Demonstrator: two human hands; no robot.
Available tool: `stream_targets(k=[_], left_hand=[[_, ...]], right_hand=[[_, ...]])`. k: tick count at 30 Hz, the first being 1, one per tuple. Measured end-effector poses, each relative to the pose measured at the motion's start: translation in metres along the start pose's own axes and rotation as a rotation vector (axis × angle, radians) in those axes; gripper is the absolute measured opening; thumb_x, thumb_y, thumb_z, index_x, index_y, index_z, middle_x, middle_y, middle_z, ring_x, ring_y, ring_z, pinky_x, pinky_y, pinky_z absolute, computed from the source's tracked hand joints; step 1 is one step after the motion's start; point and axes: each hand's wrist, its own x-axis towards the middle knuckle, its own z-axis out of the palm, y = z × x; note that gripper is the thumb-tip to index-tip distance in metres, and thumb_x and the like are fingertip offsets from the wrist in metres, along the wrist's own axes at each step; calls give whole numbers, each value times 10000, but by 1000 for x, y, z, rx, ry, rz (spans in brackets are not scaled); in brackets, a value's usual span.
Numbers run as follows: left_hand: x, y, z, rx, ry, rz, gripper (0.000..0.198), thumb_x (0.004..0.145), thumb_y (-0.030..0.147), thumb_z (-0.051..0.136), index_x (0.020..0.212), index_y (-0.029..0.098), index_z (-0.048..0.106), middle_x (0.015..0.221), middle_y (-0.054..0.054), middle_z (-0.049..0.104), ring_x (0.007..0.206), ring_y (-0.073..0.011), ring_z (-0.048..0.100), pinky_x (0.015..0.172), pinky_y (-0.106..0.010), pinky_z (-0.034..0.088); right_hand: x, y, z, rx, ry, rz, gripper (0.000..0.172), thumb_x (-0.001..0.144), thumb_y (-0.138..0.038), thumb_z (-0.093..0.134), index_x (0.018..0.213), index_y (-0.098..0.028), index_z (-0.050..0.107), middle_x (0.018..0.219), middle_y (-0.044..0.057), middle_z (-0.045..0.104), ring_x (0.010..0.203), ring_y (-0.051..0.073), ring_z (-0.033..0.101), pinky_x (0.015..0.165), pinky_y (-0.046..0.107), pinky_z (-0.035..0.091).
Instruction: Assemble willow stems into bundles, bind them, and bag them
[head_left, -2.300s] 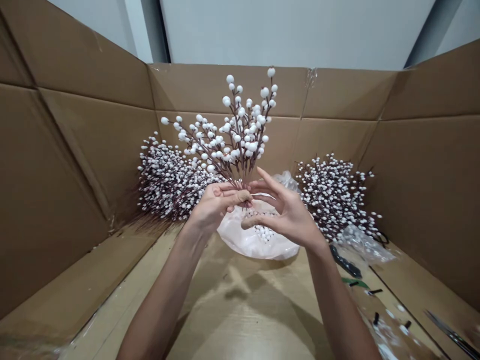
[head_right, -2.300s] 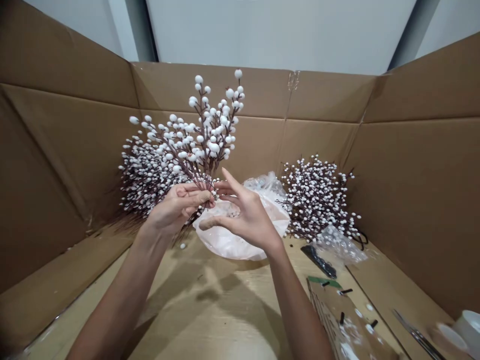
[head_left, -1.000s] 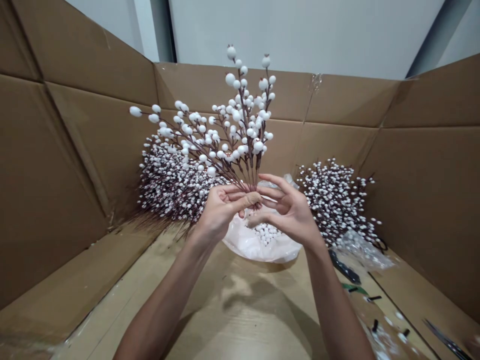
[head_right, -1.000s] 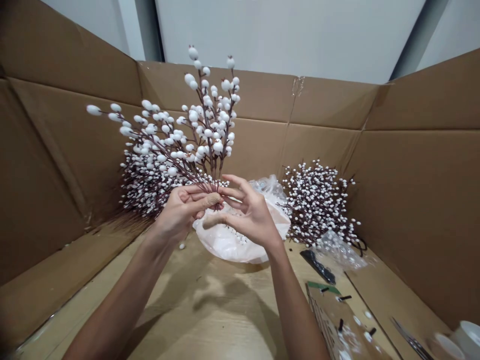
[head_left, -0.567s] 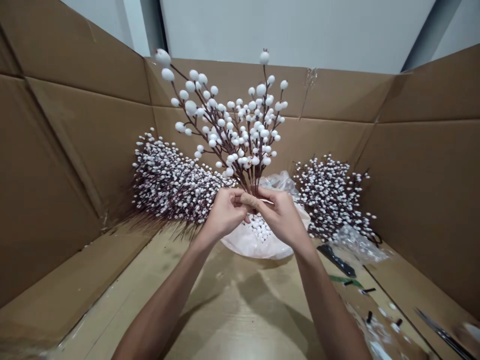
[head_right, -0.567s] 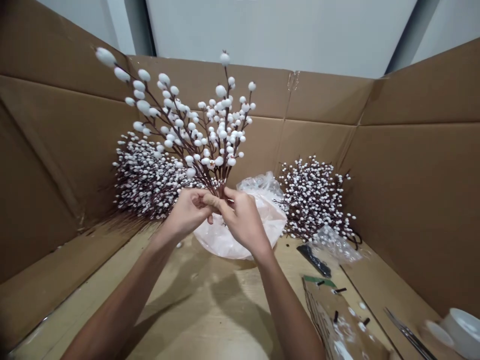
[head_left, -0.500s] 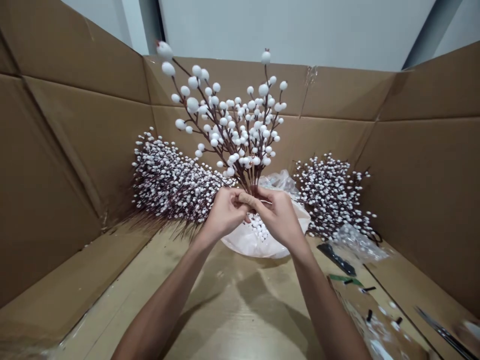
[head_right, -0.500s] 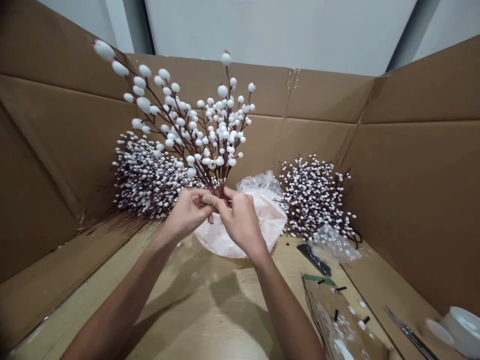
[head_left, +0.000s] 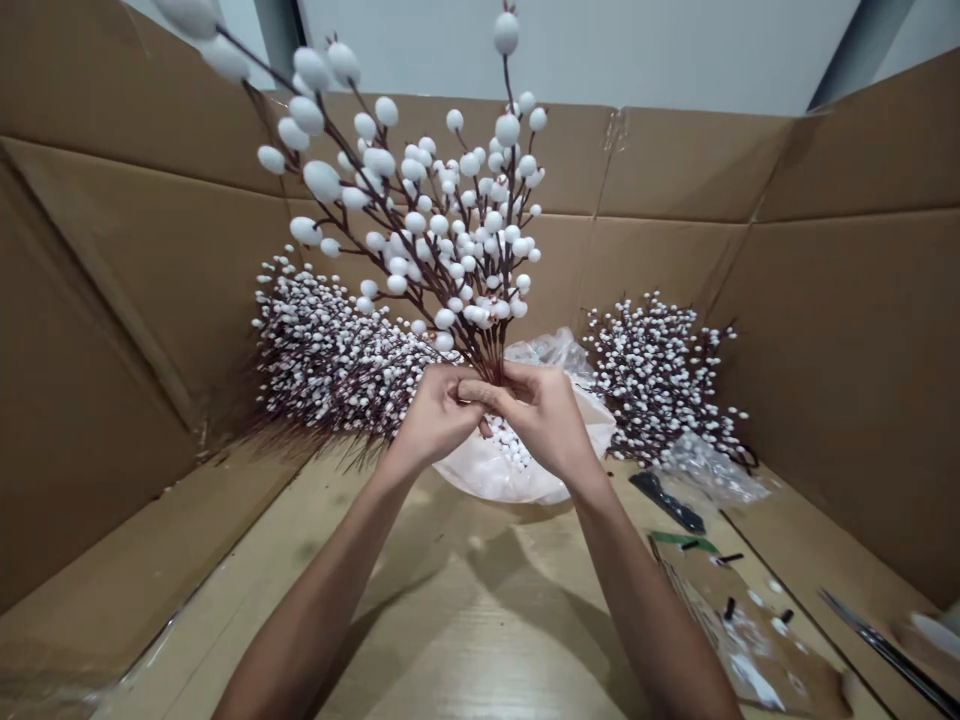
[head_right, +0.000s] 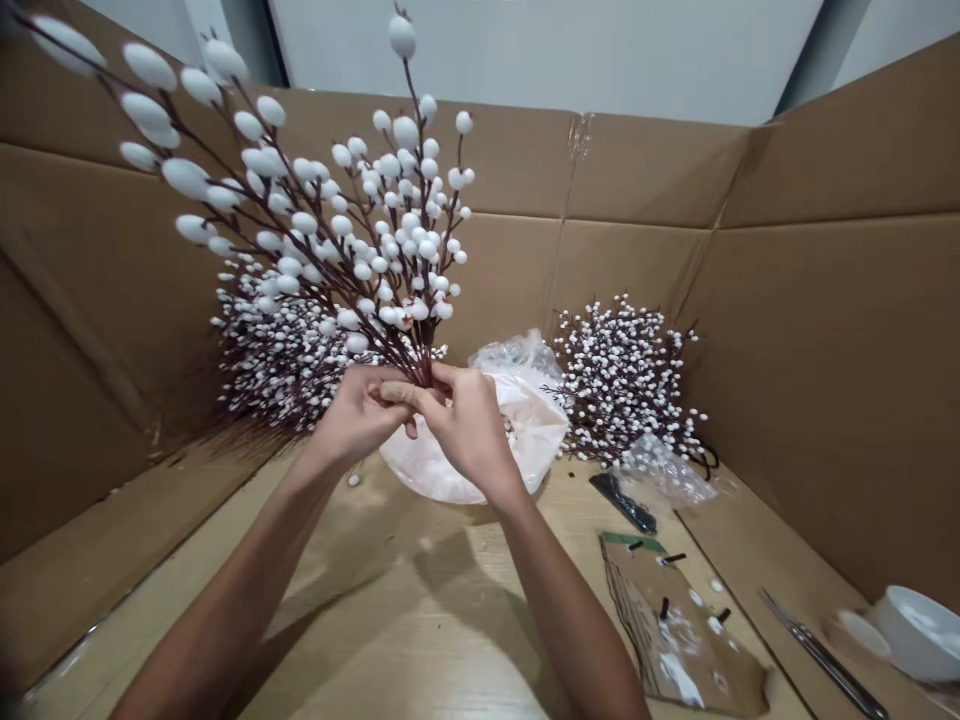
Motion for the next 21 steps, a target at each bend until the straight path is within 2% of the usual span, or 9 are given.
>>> stream_targets(k=[4, 7, 13, 21], left_hand=[[-2, -3, 3, 28, 6, -4, 162, 506, 73, 443, 422, 131, 568, 447, 21, 574, 403, -87, 546, 388, -152, 407], [-3, -1, 4, 36, 8, -33, 142, 514, 96, 462, 433, 128, 574, 448, 22, 567, 403, -85, 540, 383, -150, 397], [-4, 3, 1, 55, -11, -77, 129, 540, 176, 529, 417, 139, 533, 413, 43, 488, 407, -73, 472, 389, -162, 407], [-2, -4, -3, 4, 1, 12, 101, 554, 169, 554, 489, 127, 619, 458, 28, 539, 421, -67, 448, 374, -155, 377]], right_hand=[[-1, 0, 0, -158, 72, -9, 188, 830, -237, 591, 694, -141, 677, 583, 7, 628, 605, 138, 560, 593, 235, 427], [0, 0, -3, -232, 39, -28, 199, 833, -210, 576, 681, -132, 678, 611, 24, 644, 620, 144, 574, 624, 244, 438], [0, 0, -8, -286, -50, -74, 202, 880, -221, 534, 783, -134, 688, 726, 54, 684, 671, 152, 598, 646, 252, 446], [-3, -1, -2, -332, 9, -150, 216, 907, -197, 481, 814, -127, 663, 746, 65, 682, 710, 173, 634, 606, 239, 428]])
